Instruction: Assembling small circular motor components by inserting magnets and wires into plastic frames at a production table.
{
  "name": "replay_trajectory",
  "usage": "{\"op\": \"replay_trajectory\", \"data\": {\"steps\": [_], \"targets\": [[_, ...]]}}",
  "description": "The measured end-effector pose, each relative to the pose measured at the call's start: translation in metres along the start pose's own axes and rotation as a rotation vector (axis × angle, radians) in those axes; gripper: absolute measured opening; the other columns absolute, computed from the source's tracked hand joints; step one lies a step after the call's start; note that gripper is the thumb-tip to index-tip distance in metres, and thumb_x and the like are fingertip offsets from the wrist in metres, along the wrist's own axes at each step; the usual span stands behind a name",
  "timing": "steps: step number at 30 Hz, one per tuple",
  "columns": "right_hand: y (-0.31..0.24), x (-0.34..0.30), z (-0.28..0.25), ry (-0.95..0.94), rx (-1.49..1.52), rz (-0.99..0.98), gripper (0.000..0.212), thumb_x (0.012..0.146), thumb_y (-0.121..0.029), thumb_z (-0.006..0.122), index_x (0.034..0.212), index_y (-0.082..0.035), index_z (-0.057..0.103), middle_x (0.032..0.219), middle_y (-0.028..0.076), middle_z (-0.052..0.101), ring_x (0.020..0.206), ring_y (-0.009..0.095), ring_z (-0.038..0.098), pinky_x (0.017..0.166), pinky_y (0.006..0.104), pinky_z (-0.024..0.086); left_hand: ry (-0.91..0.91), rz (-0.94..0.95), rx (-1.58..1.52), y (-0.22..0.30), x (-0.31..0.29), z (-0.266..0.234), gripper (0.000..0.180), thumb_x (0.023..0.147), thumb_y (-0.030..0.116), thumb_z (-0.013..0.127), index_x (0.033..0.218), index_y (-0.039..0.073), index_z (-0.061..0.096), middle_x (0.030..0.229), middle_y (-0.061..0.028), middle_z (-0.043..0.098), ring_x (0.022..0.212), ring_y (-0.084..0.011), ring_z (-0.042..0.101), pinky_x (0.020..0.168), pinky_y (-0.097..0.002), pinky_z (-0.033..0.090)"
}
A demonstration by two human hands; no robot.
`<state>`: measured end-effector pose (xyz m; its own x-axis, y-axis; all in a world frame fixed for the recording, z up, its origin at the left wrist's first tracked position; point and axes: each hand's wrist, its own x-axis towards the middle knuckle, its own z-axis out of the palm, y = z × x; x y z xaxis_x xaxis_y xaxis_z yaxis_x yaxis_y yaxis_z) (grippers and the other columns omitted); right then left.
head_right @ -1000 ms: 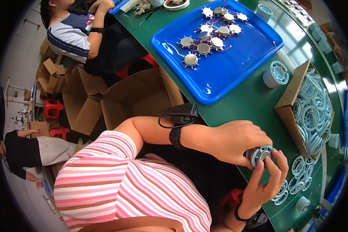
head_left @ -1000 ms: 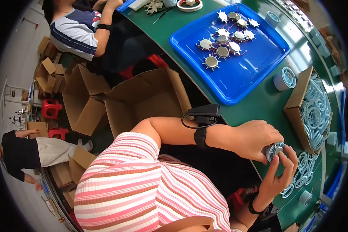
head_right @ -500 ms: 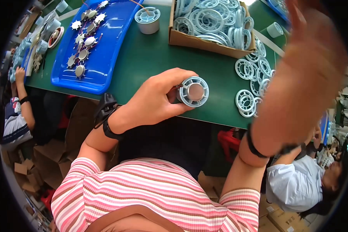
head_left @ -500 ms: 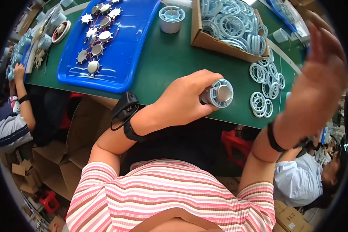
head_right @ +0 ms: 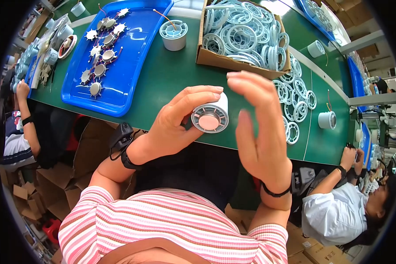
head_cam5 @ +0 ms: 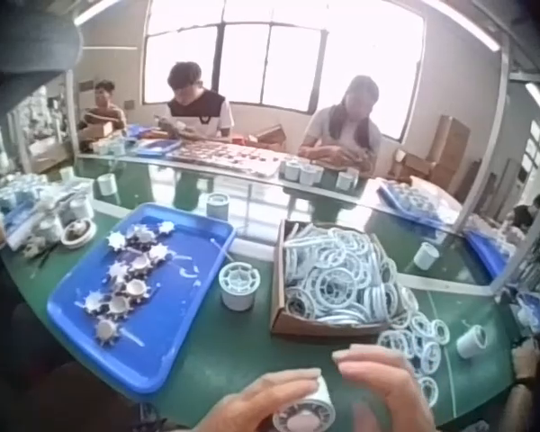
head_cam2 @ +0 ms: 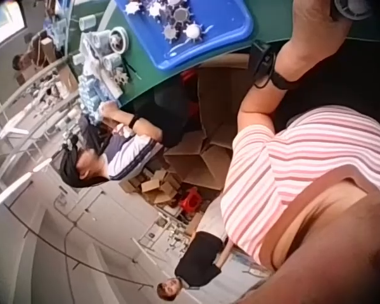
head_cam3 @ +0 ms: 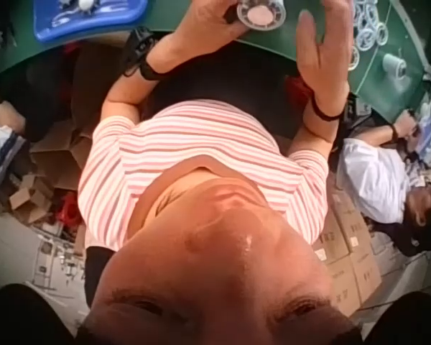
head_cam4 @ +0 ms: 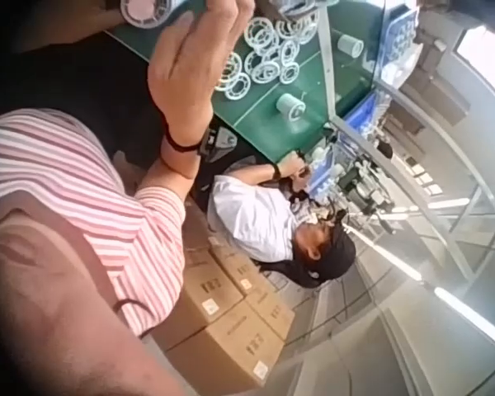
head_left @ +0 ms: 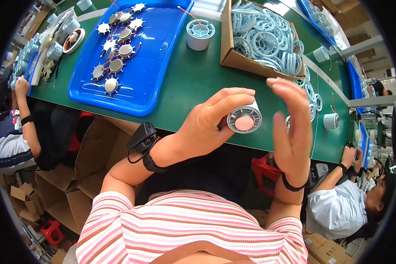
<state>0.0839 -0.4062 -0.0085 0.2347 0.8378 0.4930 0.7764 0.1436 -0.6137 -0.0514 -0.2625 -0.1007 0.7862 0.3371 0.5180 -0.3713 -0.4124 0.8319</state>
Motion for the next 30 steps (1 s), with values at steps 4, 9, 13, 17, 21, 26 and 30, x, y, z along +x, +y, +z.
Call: {"op": "replay_trajectory", "data": {"steps": [4, 9, 13, 17, 21, 26, 30], "targets": [[-0.005, -0.018, 0.009, -0.159, 0.049, 0.060, 0.059, 0.079, -0.002, 0.075, 0.136, -0.002, 0.057, 0.135, 0.019, 0.057, 0.126, 0.032, 0.056, 0.106, 0.0394, 0.043, -0.072, -0.191, -0.108, 0.017, 0.002, -0.006, 0.061, 0.078, -0.004, 0.079, 0.134, 0.002, 0.057, 0.135, -0.0160, 0.060, 0.120, -0.0264, 0.063, 0.092, -0.0336, 0.055], [0.017, -0.033, -0.007, -0.064, -0.036, 0.063, 0.067, 0.072, -0.001, 0.082, 0.136, -0.004, 0.060, 0.135, 0.016, 0.058, 0.115, 0.028, 0.060, 0.095, 0.0370, 0.049, -0.118, -0.074, -0.129, 0.031, 0.009, 0.001, 0.058, 0.081, -0.005, 0.075, 0.136, 0.002, 0.056, 0.135, -0.0162, 0.059, 0.113, -0.0257, 0.065, 0.090, -0.0327, 0.054], [0.065, -0.041, -0.084, 0.490, -0.567, 0.305, 0.057, 0.078, -0.007, 0.082, 0.131, -0.005, 0.062, 0.118, 0.010, 0.061, 0.094, 0.021, 0.057, 0.083, 0.0349, 0.049, -0.078, -0.109, -0.214, 0.032, 0.012, 0.001, 0.055, 0.083, -0.004, 0.074, 0.134, 0.003, 0.057, 0.135, -0.0151, 0.058, 0.104, -0.0217, 0.068, 0.084, -0.0319, 0.055], [0.145, -0.054, -0.157, 0.530, -0.790, 0.436, 0.051, 0.083, -0.016, 0.080, 0.130, -0.007, 0.062, 0.114, 0.012, 0.061, 0.097, 0.025, 0.058, 0.088, 0.0346, 0.048, -0.124, -0.079, 0.103, 0.013, 0.012, -0.005, 0.044, 0.083, -0.003, 0.074, 0.125, 0.002, 0.063, 0.128, -0.0165, 0.063, 0.105, -0.0267, 0.068, 0.087, -0.0345, 0.054], [0.182, -0.074, -0.186, 0.258, -0.991, 0.657, 0.052, 0.087, -0.030, 0.077, 0.132, -0.008, 0.062, 0.121, 0.016, 0.061, 0.105, 0.032, 0.060, 0.095, 0.0399, 0.048, -0.164, -0.040, 0.269, 0.014, 0.006, -0.005, 0.033, 0.082, -0.002, 0.074, 0.114, 0.001, 0.068, 0.119, -0.0174, 0.067, 0.105, -0.0321, 0.067, 0.089, -0.0365, 0.054], [0.197, -0.044, -0.212, 0.121, -1.175, 0.577, 0.059, 0.091, -0.043, 0.072, 0.136, -0.008, 0.059, 0.130, 0.022, 0.060, 0.115, 0.040, 0.059, 0.103, 0.0456, 0.045, -0.178, -0.019, 0.313, 0.012, 0.010, -0.004, 0.027, 0.082, 0.004, 0.076, 0.108, 0.002, 0.069, 0.114, -0.0135, 0.069, 0.099, -0.0324, 0.067, 0.084, -0.0386, 0.053], [0.223, 0.055, -0.213, 0.084, -1.070, 0.755, 0.064, 0.091, -0.048, 0.068, 0.141, -0.008, 0.056, 0.134, 0.024, 0.058, 0.124, 0.043, 0.054, 0.106, 0.0482, 0.044, -0.199, -0.007, 0.354, 0.013, 0.008, -0.007, 0.026, 0.082, 0.006, 0.076, 0.107, 0.003, 0.069, 0.112, -0.0116, 0.070, 0.098, -0.0316, 0.066, 0.082, -0.0390, 0.052]]}}
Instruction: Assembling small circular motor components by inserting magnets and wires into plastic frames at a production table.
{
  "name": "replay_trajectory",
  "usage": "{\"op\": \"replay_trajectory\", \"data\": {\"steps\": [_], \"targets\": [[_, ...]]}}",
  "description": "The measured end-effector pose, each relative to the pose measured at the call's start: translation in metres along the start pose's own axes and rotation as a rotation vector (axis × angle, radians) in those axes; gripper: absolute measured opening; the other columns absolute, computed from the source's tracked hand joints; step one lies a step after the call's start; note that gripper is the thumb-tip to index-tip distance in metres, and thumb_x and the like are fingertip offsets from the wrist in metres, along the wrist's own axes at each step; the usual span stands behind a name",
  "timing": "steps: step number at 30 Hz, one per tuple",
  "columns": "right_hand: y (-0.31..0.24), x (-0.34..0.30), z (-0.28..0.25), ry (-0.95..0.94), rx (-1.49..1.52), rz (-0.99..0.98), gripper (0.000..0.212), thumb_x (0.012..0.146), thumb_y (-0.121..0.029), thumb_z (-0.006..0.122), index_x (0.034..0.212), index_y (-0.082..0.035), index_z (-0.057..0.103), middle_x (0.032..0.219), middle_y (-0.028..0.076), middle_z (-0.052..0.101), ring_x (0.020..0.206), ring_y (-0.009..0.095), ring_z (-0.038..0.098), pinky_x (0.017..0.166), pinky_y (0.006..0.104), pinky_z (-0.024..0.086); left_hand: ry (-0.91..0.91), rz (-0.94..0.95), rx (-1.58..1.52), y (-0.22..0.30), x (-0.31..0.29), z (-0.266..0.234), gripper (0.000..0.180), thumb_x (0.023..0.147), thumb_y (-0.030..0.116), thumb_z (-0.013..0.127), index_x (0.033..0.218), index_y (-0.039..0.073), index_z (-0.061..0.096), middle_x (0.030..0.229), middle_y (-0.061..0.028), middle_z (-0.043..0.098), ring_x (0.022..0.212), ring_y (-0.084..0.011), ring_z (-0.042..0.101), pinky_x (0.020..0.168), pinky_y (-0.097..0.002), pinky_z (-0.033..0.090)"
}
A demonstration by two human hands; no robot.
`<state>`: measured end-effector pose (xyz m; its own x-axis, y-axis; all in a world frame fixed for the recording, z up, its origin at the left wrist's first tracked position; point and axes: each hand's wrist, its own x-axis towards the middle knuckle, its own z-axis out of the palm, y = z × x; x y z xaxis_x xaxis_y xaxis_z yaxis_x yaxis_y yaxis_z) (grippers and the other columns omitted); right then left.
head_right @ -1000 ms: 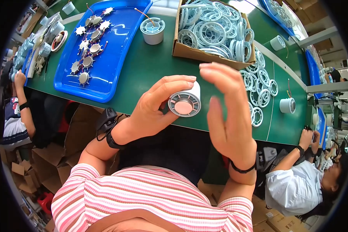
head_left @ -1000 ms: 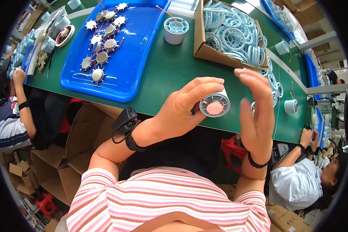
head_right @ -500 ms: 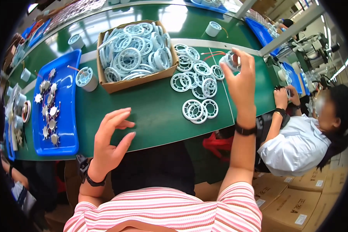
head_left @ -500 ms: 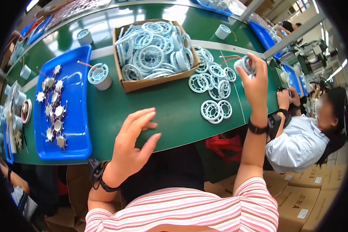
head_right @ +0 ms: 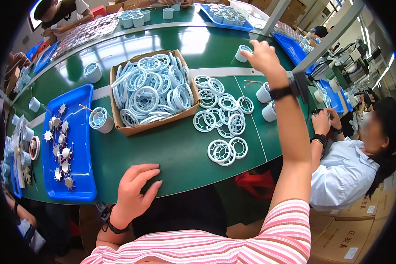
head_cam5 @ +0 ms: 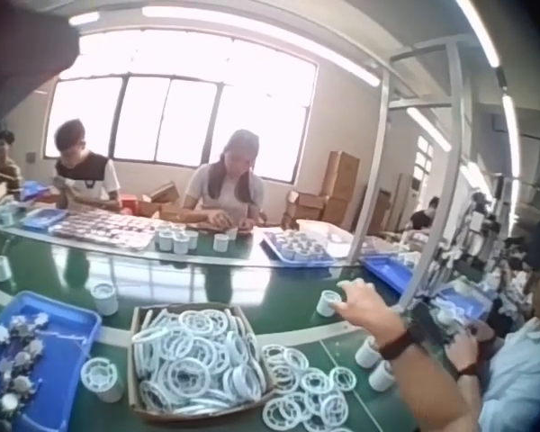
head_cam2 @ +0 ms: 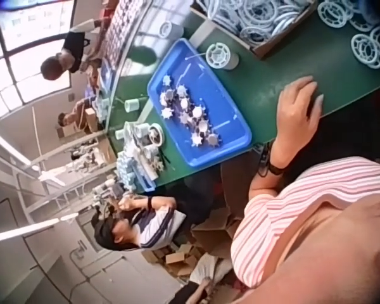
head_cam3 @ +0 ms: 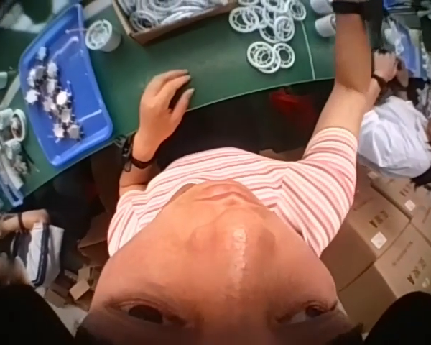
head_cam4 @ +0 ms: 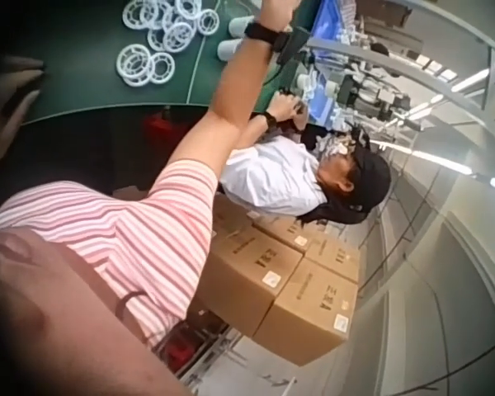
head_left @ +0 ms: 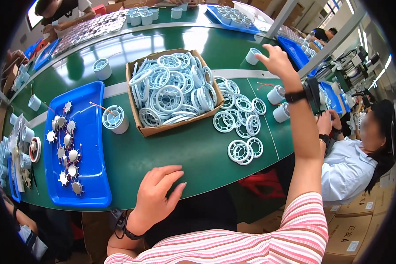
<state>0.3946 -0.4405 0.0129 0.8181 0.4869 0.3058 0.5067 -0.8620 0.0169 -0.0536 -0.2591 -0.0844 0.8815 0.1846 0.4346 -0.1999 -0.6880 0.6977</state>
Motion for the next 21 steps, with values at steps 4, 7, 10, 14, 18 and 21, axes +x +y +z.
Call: {"op": "replay_trajectory", "data": {"steps": [4, 7, 10, 14, 18, 21], "targets": [[0.006, 0.065, 0.055, -0.099, -0.046, 0.117, 0.068, 0.090, -0.052, 0.067, 0.139, -0.007, 0.056, 0.139, 0.026, 0.056, 0.129, 0.041, 0.054, 0.106, 0.0478, 0.047, 0.000, -0.003, -0.032, 0.000, 0.000, 0.000, 0.026, 0.081, 0.005, 0.077, 0.106, 0.003, 0.070, 0.111, -0.0124, 0.070, 0.097, -0.0311, 0.067, 0.082, -0.0381, 0.053], [0.052, 0.083, 0.086, -0.188, -0.039, 0.150, 0.070, 0.086, -0.046, 0.074, 0.139, -0.005, 0.055, 0.135, 0.030, 0.058, 0.133, 0.041, 0.052, 0.106, 0.0464, 0.046, 0.015, 0.001, -0.058, -0.006, -0.002, 0.001, 0.026, 0.081, 0.004, 0.078, 0.106, 0.003, 0.070, 0.111, -0.0127, 0.071, 0.097, -0.0306, 0.068, 0.081, -0.0379, 0.054], [0.056, 0.073, 0.077, -0.241, -0.010, 0.136, 0.065, 0.080, -0.035, 0.080, 0.134, -0.005, 0.058, 0.133, 0.028, 0.060, 0.128, 0.041, 0.056, 0.102, 0.0451, 0.049, -0.002, 0.008, -0.108, -0.004, -0.002, 0.006, 0.026, 0.081, 0.004, 0.078, 0.106, 0.003, 0.070, 0.112, -0.0122, 0.070, 0.096, -0.0296, 0.068, 0.081, -0.0381, 0.054], [-0.022, 0.009, -0.002, 0.098, 0.332, -0.273, 0.048, 0.085, -0.019, 0.076, 0.129, -0.009, 0.059, 0.122, 0.019, 0.060, 0.111, 0.034, 0.061, 0.099, 0.0386, 0.048, 0.028, -0.049, -0.126, 0.000, -0.007, -0.001, 0.023, 0.083, 0.005, 0.077, 0.105, 0.004, 0.071, 0.118, -0.0144, 0.068, 0.098, -0.0297, 0.068, 0.081, -0.0364, 0.054], [-0.124, -0.122, -0.082, 0.108, 0.586, -0.794, 0.049, 0.084, -0.002, 0.070, 0.132, -0.010, 0.061, 0.128, 0.018, 0.058, 0.117, 0.033, 0.058, 0.101, 0.0386, 0.047, 0.169, -0.040, -0.230, -0.005, -0.010, 0.000, 0.033, 0.086, 0.002, 0.073, 0.119, 0.003, 0.066, 0.135, -0.0176, 0.058, 0.103, -0.0265, 0.067, 0.083, -0.0332, 0.054], [-0.158, -0.207, -0.085, -0.330, 0.743, -0.890, 0.050, 0.079, 0.001, 0.072, 0.127, -0.011, 0.066, 0.134, 0.017, 0.056, 0.124, 0.037, 0.053, 0.105, 0.0413, 0.045, 0.392, -0.271, -0.382, -0.005, -0.003, 0.001, 0.046, 0.090, 0.000, 0.066, 0.135, 0.002, 0.055, 0.149, -0.0194, 0.043, 0.109, -0.0221, 0.064, 0.086, -0.0308, 0.052]]}}
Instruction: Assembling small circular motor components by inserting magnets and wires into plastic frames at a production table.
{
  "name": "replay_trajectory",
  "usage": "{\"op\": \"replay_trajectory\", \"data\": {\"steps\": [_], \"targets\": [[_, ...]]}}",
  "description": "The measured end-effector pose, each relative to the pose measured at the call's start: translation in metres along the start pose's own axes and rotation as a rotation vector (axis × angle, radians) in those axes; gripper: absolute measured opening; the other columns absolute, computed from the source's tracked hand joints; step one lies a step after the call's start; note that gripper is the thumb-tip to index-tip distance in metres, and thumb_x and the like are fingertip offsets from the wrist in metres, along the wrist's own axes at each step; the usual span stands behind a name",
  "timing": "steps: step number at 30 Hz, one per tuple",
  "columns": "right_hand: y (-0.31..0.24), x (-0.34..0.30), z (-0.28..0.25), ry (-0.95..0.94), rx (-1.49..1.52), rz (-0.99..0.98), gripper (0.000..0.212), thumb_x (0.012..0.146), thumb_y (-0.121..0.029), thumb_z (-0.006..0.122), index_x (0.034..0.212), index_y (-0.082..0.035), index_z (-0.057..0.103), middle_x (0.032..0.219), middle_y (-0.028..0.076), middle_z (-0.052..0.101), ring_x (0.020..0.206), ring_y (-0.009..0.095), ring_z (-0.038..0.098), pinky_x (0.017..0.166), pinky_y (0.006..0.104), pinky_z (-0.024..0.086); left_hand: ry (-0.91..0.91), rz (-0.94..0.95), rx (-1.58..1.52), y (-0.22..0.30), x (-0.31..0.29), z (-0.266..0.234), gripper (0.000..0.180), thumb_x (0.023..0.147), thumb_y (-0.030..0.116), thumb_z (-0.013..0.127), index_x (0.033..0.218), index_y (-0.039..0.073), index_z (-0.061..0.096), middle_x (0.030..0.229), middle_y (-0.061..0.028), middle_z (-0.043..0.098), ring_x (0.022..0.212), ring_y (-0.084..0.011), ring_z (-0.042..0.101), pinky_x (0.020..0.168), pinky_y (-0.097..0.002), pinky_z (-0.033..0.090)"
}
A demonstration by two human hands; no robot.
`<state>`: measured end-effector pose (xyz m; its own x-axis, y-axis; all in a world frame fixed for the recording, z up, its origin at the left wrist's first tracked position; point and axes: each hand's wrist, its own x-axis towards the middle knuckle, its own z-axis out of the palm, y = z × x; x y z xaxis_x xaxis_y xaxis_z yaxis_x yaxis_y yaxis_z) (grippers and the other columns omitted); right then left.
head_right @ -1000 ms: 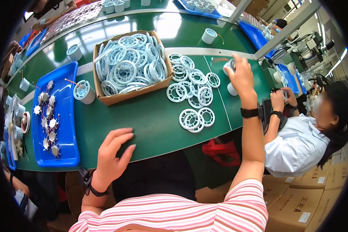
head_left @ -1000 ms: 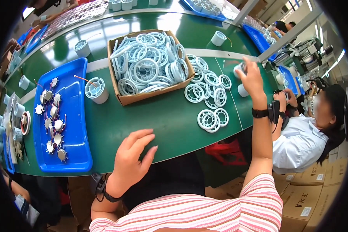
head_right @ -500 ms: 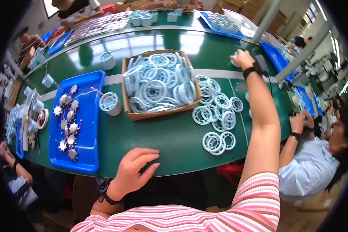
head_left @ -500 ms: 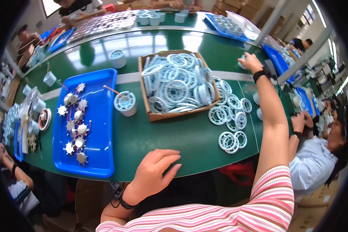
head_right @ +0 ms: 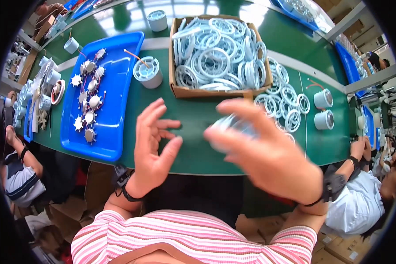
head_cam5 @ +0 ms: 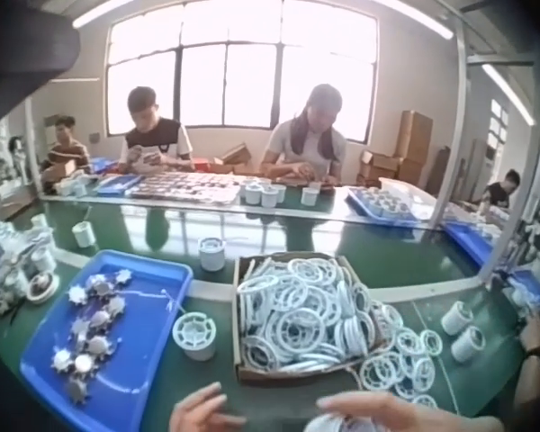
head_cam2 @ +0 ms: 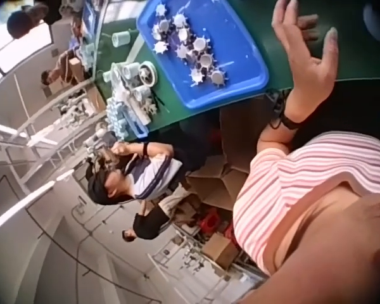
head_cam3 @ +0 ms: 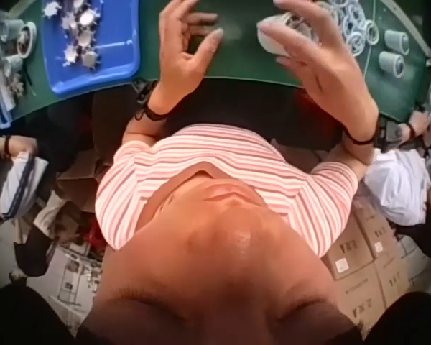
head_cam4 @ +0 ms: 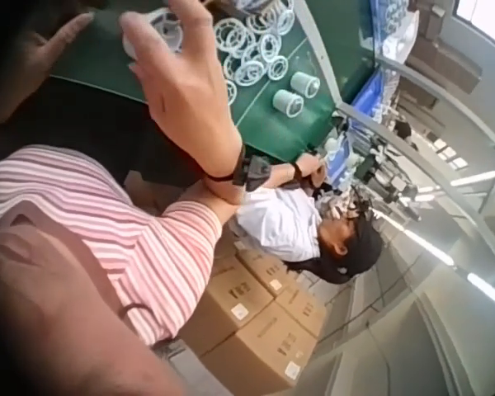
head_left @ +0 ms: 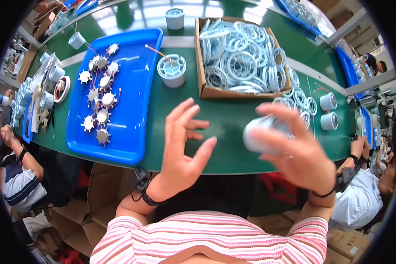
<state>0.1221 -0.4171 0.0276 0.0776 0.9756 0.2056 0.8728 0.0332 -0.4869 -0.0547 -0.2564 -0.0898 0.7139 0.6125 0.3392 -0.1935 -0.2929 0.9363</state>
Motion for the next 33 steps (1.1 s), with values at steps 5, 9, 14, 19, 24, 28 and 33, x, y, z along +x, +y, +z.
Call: {"op": "replay_trajectory", "data": {"steps": [5, 9, 14, 19, 24, 28, 33], "targets": [[-0.002, -0.010, 0.063, -0.209, 0.096, -0.116, 0.052, 0.077, 0.004, 0.072, 0.126, -0.013, 0.068, 0.142, 0.017, 0.049, 0.127, 0.038, 0.050, 0.104, 0.0445, 0.046, 0.052, -0.024, -0.076, 0.008, -0.007, -0.002, 0.048, 0.091, 0.000, 0.067, 0.137, 0.002, 0.054, 0.148, -0.0193, 0.044, 0.103, -0.0239, 0.066, 0.082, -0.0312, 0.054], [-0.002, -0.016, 0.083, 0.087, -0.069, -0.226, 0.059, 0.074, 0.001, 0.079, 0.129, -0.011, 0.064, 0.138, 0.018, 0.049, 0.125, 0.038, 0.050, 0.100, 0.0451, 0.048, -0.046, 0.046, 0.107, 0.023, -0.005, -0.010, 0.040, 0.094, -0.002, 0.062, 0.133, 0.001, 0.058, 0.143, -0.0184, 0.050, 0.104, -0.0230, 0.065, 0.081, -0.0300, 0.053], [-0.011, -0.013, 0.126, 0.560, 0.267, 0.171, 0.075, 0.065, -0.006, 0.090, 0.134, -0.006, 0.059, 0.125, 0.016, 0.056, 0.118, 0.035, 0.055, 0.095, 0.0420, 0.050, -0.240, 0.170, 0.260, 0.021, 0.009, -0.002, 0.026, 0.096, -0.004, 0.057, 0.120, 0.000, 0.065, 0.127, -0.0172, 0.061, 0.100, -0.0194, 0.064, 0.079, -0.0283, 0.052], [-0.004, -0.015, 0.129, 0.490, 0.310, 0.145, 0.080, 0.063, -0.007, 0.092, 0.135, -0.004, 0.057, 0.121, 0.015, 0.058, 0.110, 0.032, 0.059, 0.092, 0.0397, 0.051, -0.287, -0.009, 0.258, 0.016, 0.014, -0.015, 0.014, 0.093, -0.002, 0.065, 0.106, -0.001, 0.070, 0.105, -0.0143, 0.067, 0.090, -0.0242, 0.065, 0.077, -0.0306, 0.053], [-0.001, -0.018, 0.119, 0.385, 0.263, 0.090, 0.078, 0.064, -0.005, 0.090, 0.135, -0.004, 0.058, 0.121, 0.015, 0.058, 0.108, 0.032, 0.060, 0.092, 0.0389, 0.050, -0.237, -0.065, 0.326, 0.009, 0.003, -0.011, 0.010, 0.091, -0.001, 0.067, 0.101, -0.001, 0.070, 0.096, -0.0124, 0.066, 0.088, -0.0271, 0.066, 0.076, -0.0331, 0.053], [0.002, -0.022, 0.125, 0.419, 0.283, 0.094, 0.077, 0.066, -0.002, 0.088, 0.137, -0.004, 0.057, 0.123, 0.016, 0.058, 0.108, 0.032, 0.060, 0.093, 0.0386, 0.050, -0.055, 0.080, 0.440, 0.024, 0.002, -0.025, 0.009, 0.089, -0.002, 0.069, 0.098, 0.000, 0.069, 0.095, -0.0129, 0.066, 0.087, -0.0281, 0.066, 0.075, -0.0343, 0.053], [0.002, -0.026, 0.130, 0.426, 0.278, 0.074, 0.077, 0.067, 0.000, 0.086, 0.138, -0.004, 0.057, 0.126, 0.017, 0.058, 0.110, 0.032, 0.060, 0.095, 0.0391, 0.050, 0.161, 0.068, 1.015, 0.045, 0.017, -0.109, 0.010, 0.089, 0.005, 0.069, 0.099, 0.001, 0.071, 0.098, -0.0155, 0.067, 0.088, -0.0329, 0.065, 0.078, -0.0387, 0.053]]}}
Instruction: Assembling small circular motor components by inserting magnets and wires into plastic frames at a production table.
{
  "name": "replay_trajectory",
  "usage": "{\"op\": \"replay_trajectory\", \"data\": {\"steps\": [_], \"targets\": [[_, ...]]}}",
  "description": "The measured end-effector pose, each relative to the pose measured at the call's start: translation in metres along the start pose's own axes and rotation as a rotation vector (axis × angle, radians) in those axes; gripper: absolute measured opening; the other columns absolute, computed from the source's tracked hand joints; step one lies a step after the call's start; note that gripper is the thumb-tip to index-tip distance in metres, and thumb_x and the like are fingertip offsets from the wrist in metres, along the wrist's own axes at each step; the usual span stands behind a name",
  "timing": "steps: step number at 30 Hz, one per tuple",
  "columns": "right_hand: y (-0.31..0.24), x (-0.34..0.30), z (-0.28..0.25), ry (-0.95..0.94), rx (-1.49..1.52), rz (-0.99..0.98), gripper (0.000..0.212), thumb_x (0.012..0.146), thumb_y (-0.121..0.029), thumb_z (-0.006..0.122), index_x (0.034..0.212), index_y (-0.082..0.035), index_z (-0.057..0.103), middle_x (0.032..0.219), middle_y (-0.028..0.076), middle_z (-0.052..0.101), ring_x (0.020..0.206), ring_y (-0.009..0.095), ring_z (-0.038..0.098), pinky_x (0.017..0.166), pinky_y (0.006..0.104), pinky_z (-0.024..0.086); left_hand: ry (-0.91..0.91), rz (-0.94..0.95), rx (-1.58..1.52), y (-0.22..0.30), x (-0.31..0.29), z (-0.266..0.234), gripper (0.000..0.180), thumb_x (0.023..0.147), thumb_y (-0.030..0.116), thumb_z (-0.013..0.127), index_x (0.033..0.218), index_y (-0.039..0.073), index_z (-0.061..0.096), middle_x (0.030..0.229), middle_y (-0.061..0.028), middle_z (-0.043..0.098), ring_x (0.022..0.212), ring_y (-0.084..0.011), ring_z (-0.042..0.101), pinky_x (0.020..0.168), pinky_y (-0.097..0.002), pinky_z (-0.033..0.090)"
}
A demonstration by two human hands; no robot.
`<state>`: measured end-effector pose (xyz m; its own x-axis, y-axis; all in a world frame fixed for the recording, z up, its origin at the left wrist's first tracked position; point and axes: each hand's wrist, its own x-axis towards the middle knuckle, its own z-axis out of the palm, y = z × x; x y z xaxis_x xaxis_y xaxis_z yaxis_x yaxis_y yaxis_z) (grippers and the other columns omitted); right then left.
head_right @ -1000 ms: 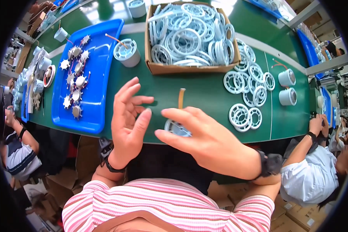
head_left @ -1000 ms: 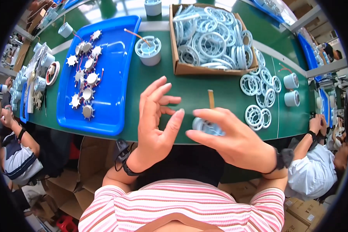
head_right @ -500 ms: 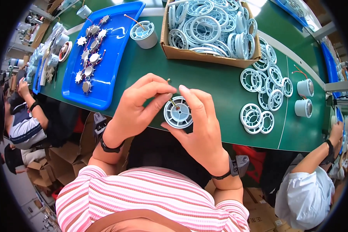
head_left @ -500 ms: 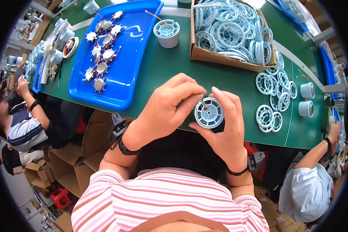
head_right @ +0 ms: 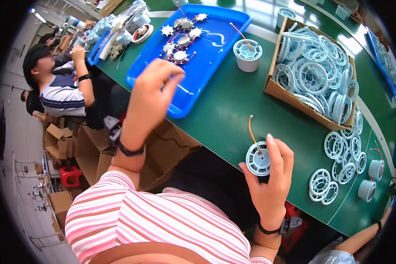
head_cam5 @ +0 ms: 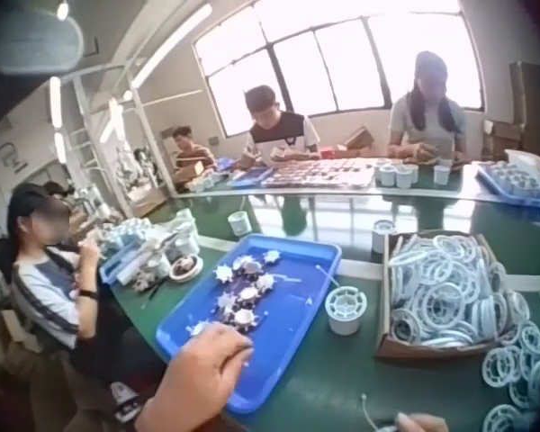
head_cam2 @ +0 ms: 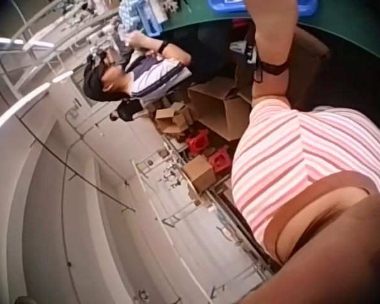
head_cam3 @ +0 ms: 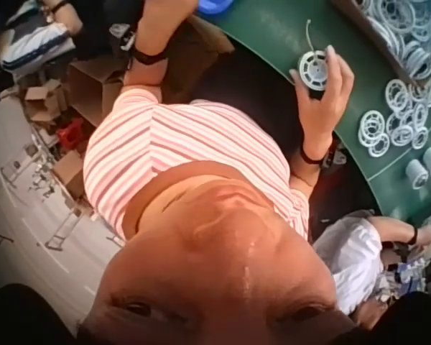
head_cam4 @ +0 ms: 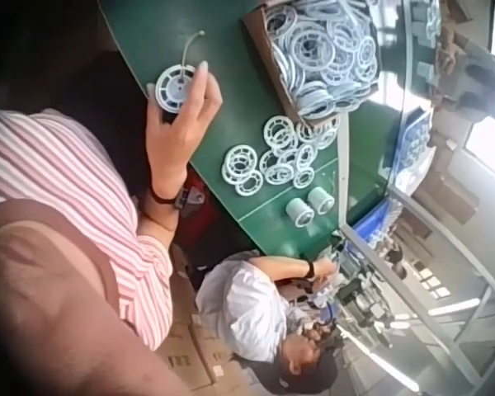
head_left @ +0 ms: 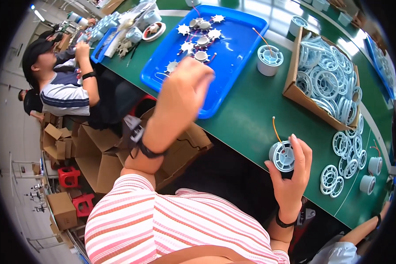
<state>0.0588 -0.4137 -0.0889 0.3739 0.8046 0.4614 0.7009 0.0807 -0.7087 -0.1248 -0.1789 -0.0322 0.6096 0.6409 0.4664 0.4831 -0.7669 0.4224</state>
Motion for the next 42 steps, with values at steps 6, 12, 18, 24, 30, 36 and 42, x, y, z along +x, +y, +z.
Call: {"op": "replay_trajectory", "data": {"steps": [6, 12, 18, 24, 30, 36, 42], "targets": [[-0.001, -0.001, 0.002, -0.006, -0.005, 0.011, 0.076, 0.069, 0.000, 0.085, 0.139, -0.004, 0.056, 0.127, 0.017, 0.059, 0.111, 0.033, 0.061, 0.096, 0.0392, 0.050, 0.004, -0.178, 0.314, -0.096, 0.032, -0.003, 0.025, 0.084, 0.021, 0.078, 0.097, 0.000, 0.071, 0.099, -0.0159, 0.067, 0.093, -0.0311, 0.066, 0.084, -0.0399, 0.052], [-0.001, 0.002, 0.003, -0.013, -0.030, -0.014, 0.077, 0.070, -0.002, 0.087, 0.140, -0.003, 0.054, 0.124, 0.018, 0.058, 0.107, 0.033, 0.060, 0.090, 0.0397, 0.051, -0.041, -0.302, -0.150, -0.101, 0.034, -0.003, 0.027, 0.077, 0.021, 0.083, 0.092, 0.002, 0.070, 0.097, -0.0134, 0.067, 0.097, -0.0303, 0.063, 0.089, -0.0403, 0.049], [0.001, 0.004, -0.002, -0.060, 0.002, -0.001, 0.078, 0.070, -0.004, 0.087, 0.140, -0.004, 0.054, 0.126, 0.018, 0.057, 0.109, 0.033, 0.059, 0.092, 0.0391, 0.050, 0.288, -0.049, -0.008, -0.082, 0.031, -0.001, 0.021, 0.078, 0.019, 0.082, 0.090, 0.006, 0.070, 0.099, -0.0111, 0.066, 0.095, -0.0290, 0.063, 0.090, -0.0401, 0.047], [-0.001, 0.005, -0.004, -0.079, 0.036, 0.031, 0.072, 0.073, -0.006, 0.083, 0.140, -0.003, 0.054, 0.128, 0.017, 0.059, 0.114, 0.031, 0.060, 0.100, 0.0395, 0.047, 0.214, -0.172, -0.009, -0.094, 0.034, 0.005, 0.024, 0.082, 0.029, 0.081, 0.090, 0.008, 0.073, 0.107, -0.0106, 0.065, 0.106, -0.0299, 0.060, 0.088, -0.0401, 0.044], [-0.001, 0.000, -0.002, -0.073, 0.038, 0.040, 0.070, 0.075, -0.007, 0.081, 0.140, -0.003, 0.054, 0.128, 0.017, 0.059, 0.114, 0.031, 0.060, 0.100, 0.0395, 0.047, 0.076, -0.087, 0.307, -0.095, 0.051, 0.023, 0.039, 0.083, 0.045, 0.078, 0.092, 0.007, 0.075, 0.106, -0.0100, 0.066, 0.109, -0.0276, 0.059, 0.091, -0.0429, 0.043], [-0.001, 0.001, 0.002, -0.058, 0.029, 0.041, 0.070, 0.075, -0.003, 0.080, 0.140, -0.004, 0.054, 0.127, 0.017, 0.059, 0.113, 0.031, 0.060, 0.100, 0.0392, 0.047, -0.128, -0.180, 0.207, -0.082, 0.061, 0.028, 0.035, 0.088, 0.039, 0.076, 0.091, 0.004, 0.075, 0.106, -0.0102, 0.067, 0.105, -0.0242, 0.061, 0.089, -0.0407, 0.044], [-0.002, 0.003, -0.002, -0.073, 0.040, 0.055, 0.071, 0.073, 0.002, 0.080, 0.140, -0.004, 0.054, 0.127, 0.017, 0.059, 0.114, 0.031, 0.060, 0.100, 0.0392, 0.047, -0.327, -0.551, -0.533, -0.080, 0.071, 0.013, 0.021, 0.094, 0.023, 0.071, 0.095, 0.002, 0.072, 0.099, -0.0097, 0.070, 0.088, -0.0146, 0.066, 0.079, -0.0287, 0.051]]}}
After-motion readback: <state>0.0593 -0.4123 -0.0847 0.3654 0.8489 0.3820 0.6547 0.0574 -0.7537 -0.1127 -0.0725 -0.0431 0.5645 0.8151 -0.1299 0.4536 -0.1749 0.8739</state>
